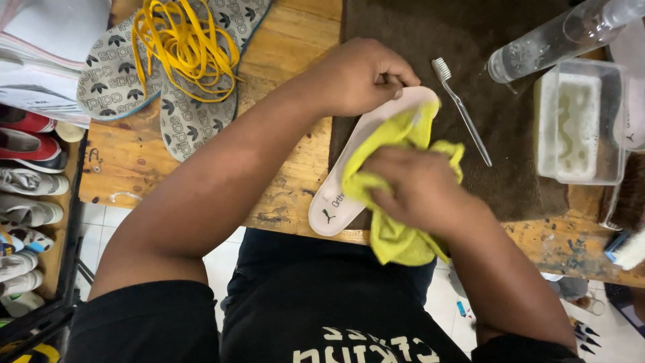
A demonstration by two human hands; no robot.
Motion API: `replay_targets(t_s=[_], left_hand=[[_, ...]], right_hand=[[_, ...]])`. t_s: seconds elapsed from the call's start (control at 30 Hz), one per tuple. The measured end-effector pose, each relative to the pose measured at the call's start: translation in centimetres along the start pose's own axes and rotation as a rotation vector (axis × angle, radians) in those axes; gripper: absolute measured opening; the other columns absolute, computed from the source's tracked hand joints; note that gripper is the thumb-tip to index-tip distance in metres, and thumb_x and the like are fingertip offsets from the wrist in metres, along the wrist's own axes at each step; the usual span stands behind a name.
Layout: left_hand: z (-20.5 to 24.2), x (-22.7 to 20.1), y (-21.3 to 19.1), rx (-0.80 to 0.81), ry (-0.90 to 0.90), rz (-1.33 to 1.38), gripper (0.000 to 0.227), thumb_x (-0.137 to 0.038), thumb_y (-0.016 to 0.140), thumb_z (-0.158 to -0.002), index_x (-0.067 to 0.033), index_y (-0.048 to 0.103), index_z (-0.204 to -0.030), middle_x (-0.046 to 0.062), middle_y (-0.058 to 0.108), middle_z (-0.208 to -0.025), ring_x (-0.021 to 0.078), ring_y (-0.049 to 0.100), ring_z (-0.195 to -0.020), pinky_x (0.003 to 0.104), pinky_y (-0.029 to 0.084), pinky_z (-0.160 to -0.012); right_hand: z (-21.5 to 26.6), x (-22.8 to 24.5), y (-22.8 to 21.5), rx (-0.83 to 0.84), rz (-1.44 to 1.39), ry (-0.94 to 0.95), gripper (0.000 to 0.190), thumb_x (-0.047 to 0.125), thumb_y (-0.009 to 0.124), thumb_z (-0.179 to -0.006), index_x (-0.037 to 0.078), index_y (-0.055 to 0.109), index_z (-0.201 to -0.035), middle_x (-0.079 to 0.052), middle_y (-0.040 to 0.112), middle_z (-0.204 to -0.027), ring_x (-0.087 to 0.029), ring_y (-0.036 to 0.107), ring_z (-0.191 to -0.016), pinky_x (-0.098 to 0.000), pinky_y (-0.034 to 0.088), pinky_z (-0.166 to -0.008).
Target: The person scrubs a white shoe insole with a toothbrush and cleaning solution, then wipes it with a yellow cloth. The person repeats the scrubbing process on the same insole.
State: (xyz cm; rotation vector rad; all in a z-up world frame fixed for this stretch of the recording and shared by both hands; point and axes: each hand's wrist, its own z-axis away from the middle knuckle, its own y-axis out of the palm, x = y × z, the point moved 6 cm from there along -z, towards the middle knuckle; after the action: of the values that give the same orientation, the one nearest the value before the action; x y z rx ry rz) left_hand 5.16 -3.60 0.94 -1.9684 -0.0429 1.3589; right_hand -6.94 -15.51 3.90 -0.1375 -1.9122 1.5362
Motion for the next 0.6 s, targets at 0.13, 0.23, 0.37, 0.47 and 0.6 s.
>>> replay_targets(t_s=[0.13, 0.23, 0.37, 0.47, 0.6], left_hand=[[0.0, 0.1, 0.0, 0.039, -0.087, 0.03, 0.024, -0.016, 0.07, -0.089, -0.0302, 0.081, -0.106, -0.015, 0.078, -0.087, 0.0052, 0.069, -0.078, 0.03, 0.049, -0.066], [-0.1, 0.5, 0.2, 0.046, -0.072, 0.019, 0.024, -0.017, 0.069, -0.089, -0.0303, 0.08, -0.106, -0.017, 0.075, -0.083, 0.0045, 0.068, -0.078, 0.03, 0.048, -0.066], [0.0, 0.7, 0.4, -0.002, 0.046, 0.018, 0.024, -0.017, 0.068, -0.09, -0.0274, 0.08, -0.108, -0.011, 0.079, -0.091, 0.0075, 0.073, -0.082, 0.03, 0.051, -0.066], [0.1, 0.1, 0.1, -0.001, 0.044, 0.01, 0.026, -0.017, 0.064, -0.091, -0.0283, 0.08, -0.108, -0.009, 0.082, -0.101, 0.0097, 0.075, -0.09, 0.03, 0.054, -0.07], [0.0, 0.5, 0.3, -0.007, 0.056, 0.036, 0.026, -0.016, 0.066, -0.089, -0.0275, 0.08, -0.108, -0.008, 0.082, -0.101, 0.0075, 0.076, -0.089, 0.027, 0.053, -0.071]], right_hand=[[0.2, 2.5, 0.6, 0.129, -0.183, -0.111, 0.016, 0.02, 0.066, -0.084, 0.018, 0.074, -0.097, 0.002, 0.074, -0.092, -0.015, 0.071, -0.078, -0.0349, 0.053, -0.063], [0.7, 1.9, 0.0, 0.06, -0.441, -0.189, 0.009, 0.015, 0.072, -0.088, 0.011, 0.073, -0.096, -0.003, 0.075, -0.089, -0.019, 0.073, -0.073, -0.0322, 0.054, -0.063], [3.1, -2.4, -2.4, -0.412, -0.45, -0.013, 0.014, 0.004, 0.07, -0.091, 0.0, 0.061, -0.102, -0.016, 0.065, -0.096, -0.026, 0.061, -0.082, -0.0394, 0.05, -0.076], [3.2, -3.2, -4.4, -0.599, -0.157, 0.125, 0.007, -0.003, 0.068, -0.093, -0.005, 0.063, -0.096, -0.017, 0.062, -0.091, -0.026, 0.056, -0.078, -0.0379, 0.046, -0.072], [1.6, -2.7, -2.2, -0.335, 0.187, 0.101, 0.016, 0.01, 0.073, -0.094, 0.004, 0.074, -0.109, -0.015, 0.073, -0.11, -0.029, 0.071, -0.095, -0.0384, 0.055, -0.078]])
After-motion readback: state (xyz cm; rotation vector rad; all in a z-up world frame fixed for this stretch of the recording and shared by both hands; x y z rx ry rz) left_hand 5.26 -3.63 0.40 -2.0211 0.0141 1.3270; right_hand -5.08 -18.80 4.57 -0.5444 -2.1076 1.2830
